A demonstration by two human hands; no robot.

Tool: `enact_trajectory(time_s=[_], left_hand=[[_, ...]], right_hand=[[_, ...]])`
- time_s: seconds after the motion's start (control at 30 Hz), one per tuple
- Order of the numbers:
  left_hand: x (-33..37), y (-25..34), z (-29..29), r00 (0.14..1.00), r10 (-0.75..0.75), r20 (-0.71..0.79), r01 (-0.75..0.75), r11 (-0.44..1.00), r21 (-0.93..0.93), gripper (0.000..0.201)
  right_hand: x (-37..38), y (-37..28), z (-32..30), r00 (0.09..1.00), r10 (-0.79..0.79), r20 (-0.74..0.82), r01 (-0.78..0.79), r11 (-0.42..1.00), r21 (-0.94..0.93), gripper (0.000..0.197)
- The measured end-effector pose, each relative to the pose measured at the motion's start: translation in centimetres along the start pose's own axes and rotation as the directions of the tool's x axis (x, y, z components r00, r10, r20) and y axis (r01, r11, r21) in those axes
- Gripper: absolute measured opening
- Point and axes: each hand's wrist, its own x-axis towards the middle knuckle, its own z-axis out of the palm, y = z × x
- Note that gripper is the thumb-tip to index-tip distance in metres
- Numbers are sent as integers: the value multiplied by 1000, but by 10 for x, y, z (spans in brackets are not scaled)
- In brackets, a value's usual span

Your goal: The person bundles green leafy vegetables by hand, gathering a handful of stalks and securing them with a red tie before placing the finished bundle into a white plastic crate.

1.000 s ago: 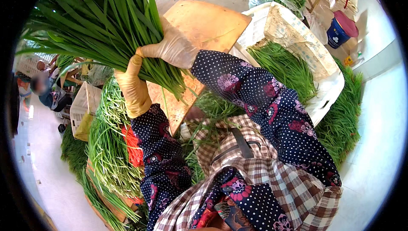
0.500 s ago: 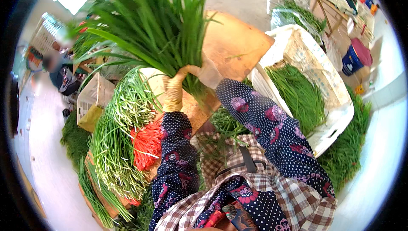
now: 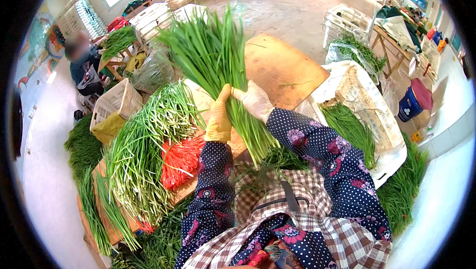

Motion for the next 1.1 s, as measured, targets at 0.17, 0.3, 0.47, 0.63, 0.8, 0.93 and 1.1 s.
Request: enact_trajectory(time_s=[0.17, 0.3, 0.47, 0.63, 0.8, 0.93, 1.1], left_hand=[[-1, -22, -23, 987, -163, -6, 158, 967, -202, 32], [-13, -32, -39, 944, -326, -44, 319, 941, -115, 37], [17, -56, -72, 953, -223, -206, 225, 974, -16, 39], [38, -48, -61, 955, -83, -285, 139, 973, 183, 31], [48, -57, -102, 949, 67, -309, -34, 993, 111, 27], [49, -67, -90, 857, 323, -402, -32, 812, 583, 67], [35, -68, -97, 851, 266, -453, 183, 658, 730, 113]], right_hand=[[15, 41, 14, 979, 112, 171, -138, 980, 145, 50], [26, 89, 31, 888, 316, 334, -352, 935, 51, 51], [34, 114, 49, 870, 400, 287, -413, 911, -20, 49], [57, 117, 43, 889, 372, 267, -320, 922, -217, 66], [58, 114, 67, 858, 349, 377, -312, 937, -158, 63], [72, 162, 57, 834, 406, 373, -461, 885, 67, 62], [60, 146, 58, 828, 435, 355, -434, 897, -86, 55]])
